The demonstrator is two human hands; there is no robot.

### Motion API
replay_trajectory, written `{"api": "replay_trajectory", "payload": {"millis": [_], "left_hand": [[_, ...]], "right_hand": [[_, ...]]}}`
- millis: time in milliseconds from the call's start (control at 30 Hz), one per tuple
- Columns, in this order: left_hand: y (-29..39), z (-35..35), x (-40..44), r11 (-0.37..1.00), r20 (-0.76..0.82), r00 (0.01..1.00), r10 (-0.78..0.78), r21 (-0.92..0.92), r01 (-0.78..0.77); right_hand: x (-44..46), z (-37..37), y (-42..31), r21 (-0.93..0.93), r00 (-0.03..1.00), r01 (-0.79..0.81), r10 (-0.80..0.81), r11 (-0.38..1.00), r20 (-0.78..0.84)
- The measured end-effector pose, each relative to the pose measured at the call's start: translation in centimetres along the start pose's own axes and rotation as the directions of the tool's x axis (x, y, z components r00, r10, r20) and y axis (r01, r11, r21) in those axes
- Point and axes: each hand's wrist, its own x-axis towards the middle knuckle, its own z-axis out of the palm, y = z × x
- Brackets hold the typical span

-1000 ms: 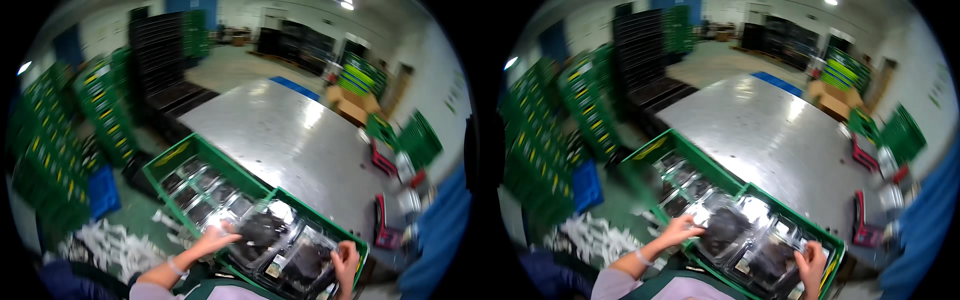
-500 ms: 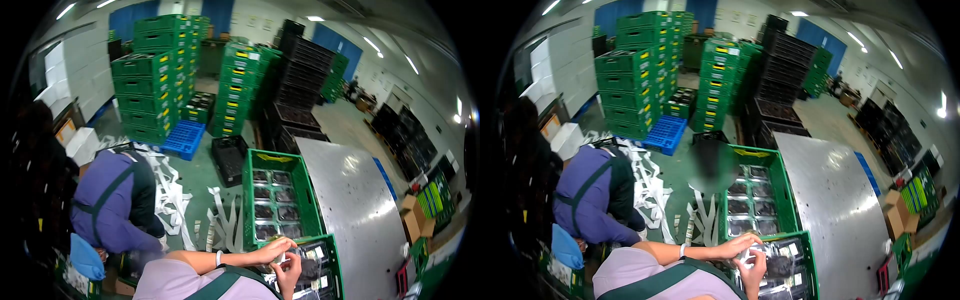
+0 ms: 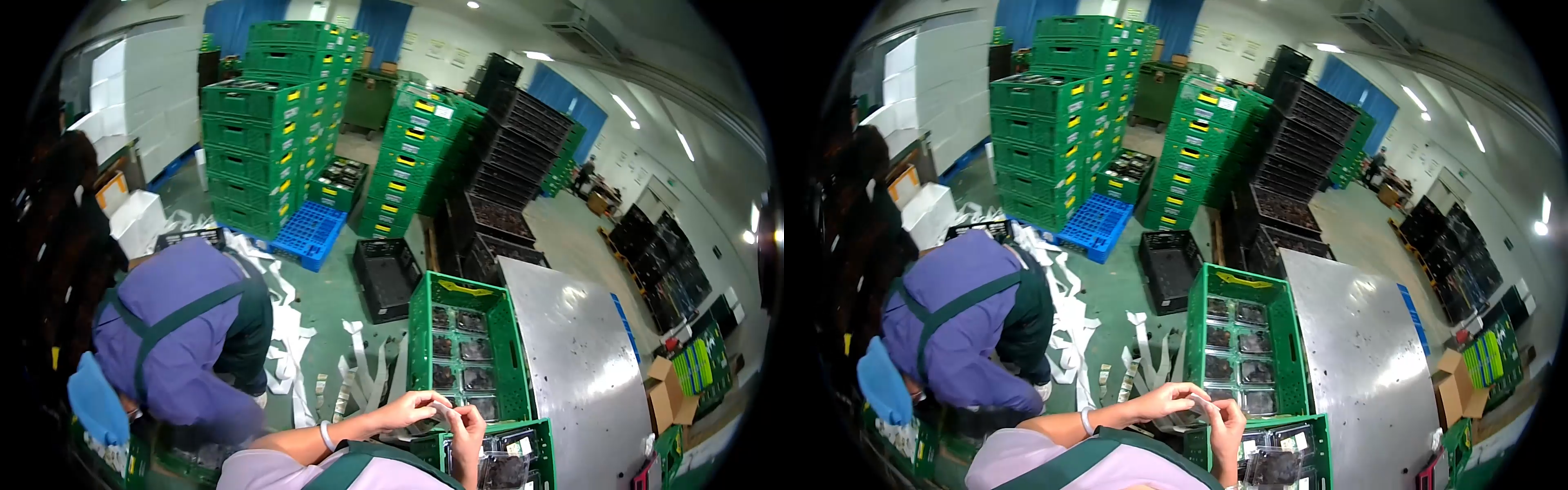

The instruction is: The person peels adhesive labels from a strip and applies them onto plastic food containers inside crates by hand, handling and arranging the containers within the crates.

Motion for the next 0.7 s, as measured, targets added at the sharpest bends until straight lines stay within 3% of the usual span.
{"api": "replay_trajectory", "payload": {"millis": [133,200,267,300,333,400,467,500,600,700], "left_hand": [[-0.8,-0.9,1.4,0.999,0.070,0.996,-0.047,0.007,0.046],[-0.5,-1.0,2.0,0.993,0.054,0.997,-0.048,0.109,0.042],[0.0,-1.2,2.5,0.927,0.029,0.999,-0.036,0.375,0.023],[-0.4,-1.1,2.8,0.925,0.013,0.999,0.044,0.378,-0.045],[-0.5,-1.4,3.1,0.928,0.050,0.999,0.020,0.372,-0.037],[-0.9,-2.3,3.6,0.845,0.091,0.995,-0.049,0.535,-0.008],[-1.5,-2.1,3.9,0.888,0.118,0.993,-0.020,0.459,-0.037],[-2.3,-1.8,4.1,0.914,0.102,0.994,-0.027,0.406,-0.016],[-2.4,-1.0,4.0,0.944,0.133,0.974,-0.185,0.300,0.138],[-3.5,-1.1,3.9,0.911,0.145,0.958,-0.247,0.371,0.179]], "right_hand": [[0.1,0.2,0.7,-0.076,0.989,0.003,-0.014,0.997,-0.145],[-0.1,0.1,1.5,-0.104,0.986,-0.020,0.002,0.994,-0.169],[-0.4,0.1,2.1,-0.138,0.972,-0.033,0.000,0.990,-0.235],[-0.6,0.0,2.1,-0.213,0.978,-0.031,-0.015,0.977,-0.210],[-0.8,0.0,2.2,-0.286,0.983,-0.029,-0.026,0.958,-0.184],[-1.4,0.4,2.2,-0.131,0.957,-0.141,0.101,0.981,-0.271],[-1.9,0.6,1.9,-0.213,0.968,-0.128,0.076,0.969,-0.239],[-2.2,0.7,1.9,-0.429,0.968,-0.142,0.034,0.892,-0.250],[-3.1,1.0,2.3,-0.454,0.927,-0.249,0.075,0.855,-0.368],[-4.1,0.9,2.3,-0.481,0.930,-0.187,-0.003,0.857,-0.368]]}}
